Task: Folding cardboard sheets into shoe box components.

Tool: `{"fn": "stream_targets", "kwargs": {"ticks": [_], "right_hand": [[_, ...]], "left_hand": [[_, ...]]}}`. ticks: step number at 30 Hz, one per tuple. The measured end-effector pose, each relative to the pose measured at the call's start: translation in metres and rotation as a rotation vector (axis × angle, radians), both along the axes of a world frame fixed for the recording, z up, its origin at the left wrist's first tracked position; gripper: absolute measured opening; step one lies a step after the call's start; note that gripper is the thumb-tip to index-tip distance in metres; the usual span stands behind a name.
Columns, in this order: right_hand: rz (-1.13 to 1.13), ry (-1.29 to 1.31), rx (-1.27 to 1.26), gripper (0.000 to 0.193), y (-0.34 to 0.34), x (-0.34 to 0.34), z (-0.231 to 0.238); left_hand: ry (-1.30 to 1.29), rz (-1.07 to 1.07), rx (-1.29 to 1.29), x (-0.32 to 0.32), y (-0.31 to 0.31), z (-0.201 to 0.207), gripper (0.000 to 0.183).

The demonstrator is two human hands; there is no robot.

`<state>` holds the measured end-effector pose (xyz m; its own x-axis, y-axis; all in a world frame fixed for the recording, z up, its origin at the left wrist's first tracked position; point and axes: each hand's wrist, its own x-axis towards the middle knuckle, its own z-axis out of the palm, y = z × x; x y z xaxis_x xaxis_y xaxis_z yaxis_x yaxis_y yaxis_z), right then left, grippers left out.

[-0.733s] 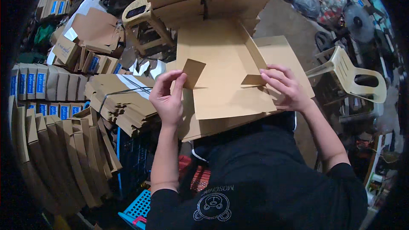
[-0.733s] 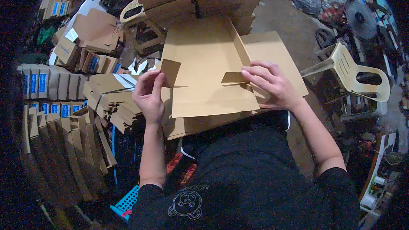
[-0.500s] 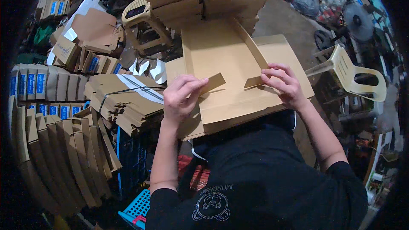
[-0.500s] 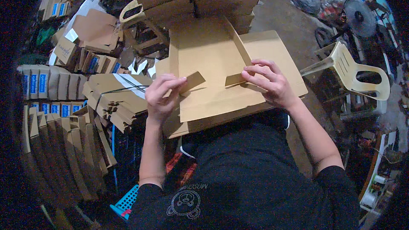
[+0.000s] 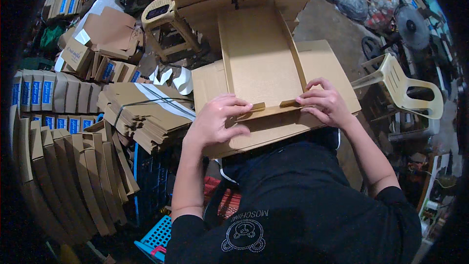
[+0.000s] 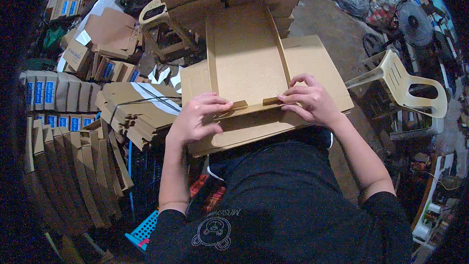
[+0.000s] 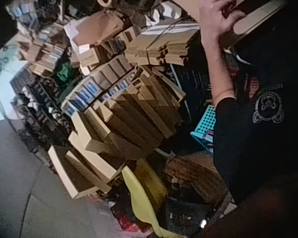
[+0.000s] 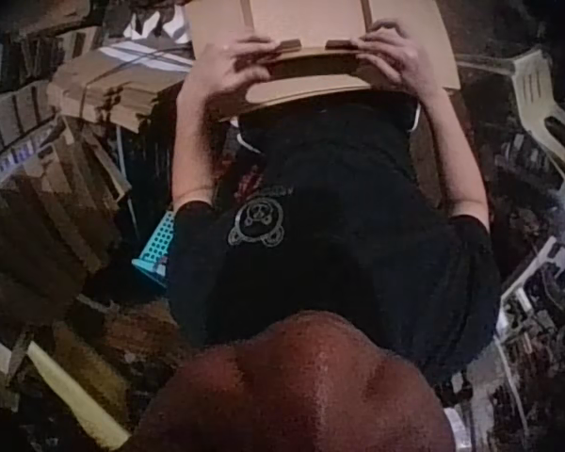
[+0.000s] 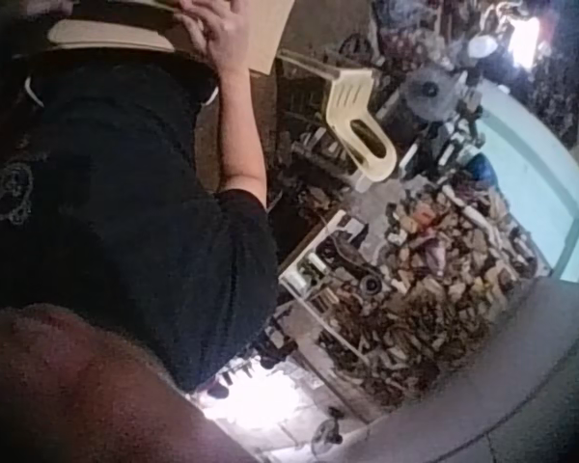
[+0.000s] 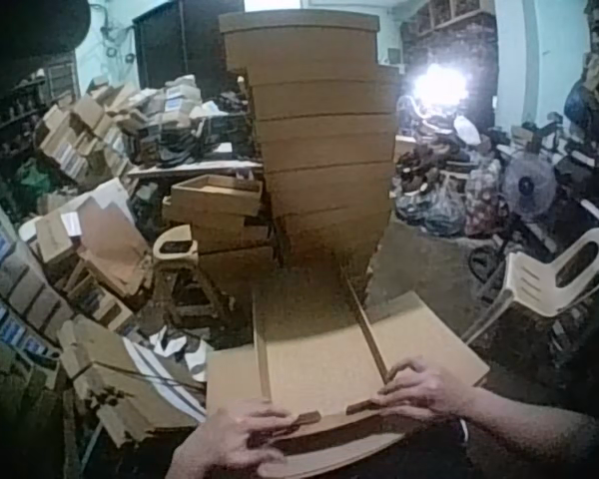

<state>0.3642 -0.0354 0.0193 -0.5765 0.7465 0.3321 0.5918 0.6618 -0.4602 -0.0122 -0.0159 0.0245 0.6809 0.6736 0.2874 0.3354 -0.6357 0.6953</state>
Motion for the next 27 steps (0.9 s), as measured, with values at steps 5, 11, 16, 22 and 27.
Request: {"fn": "stream_targets", "kwargs": {"ticks": [5,11,16,22,27], "right_hand": [[-0.018,0.079,-0.092,0.021,0.004,-0.005,0.010],[-0.097,0.097,-0.212,0.022,0.006,-0.013,0.024],[-0.215,0.040,-0.343,0.027,0.001,-0.018,0.032],[-0.235,-0.113,-0.298,0.031,0.000,-0.039,0.037],[-0.071,-0.181,0.216,0.034,0.000,-0.028,0.016]], "left_hand": [[0.160,0.147,0.087,0.022,-0.015,0.012,0.037],[0.162,0.244,0.201,0.031,-0.013,0.010,0.021],[0.131,0.362,-0.314,0.042,-0.018,0.034,0.022],[0.112,0.331,-0.020,0.043,-0.020,0.000,0.024],[0.208,0.305,-0.131,0.047,-0.011,0.008,0.025]]}}
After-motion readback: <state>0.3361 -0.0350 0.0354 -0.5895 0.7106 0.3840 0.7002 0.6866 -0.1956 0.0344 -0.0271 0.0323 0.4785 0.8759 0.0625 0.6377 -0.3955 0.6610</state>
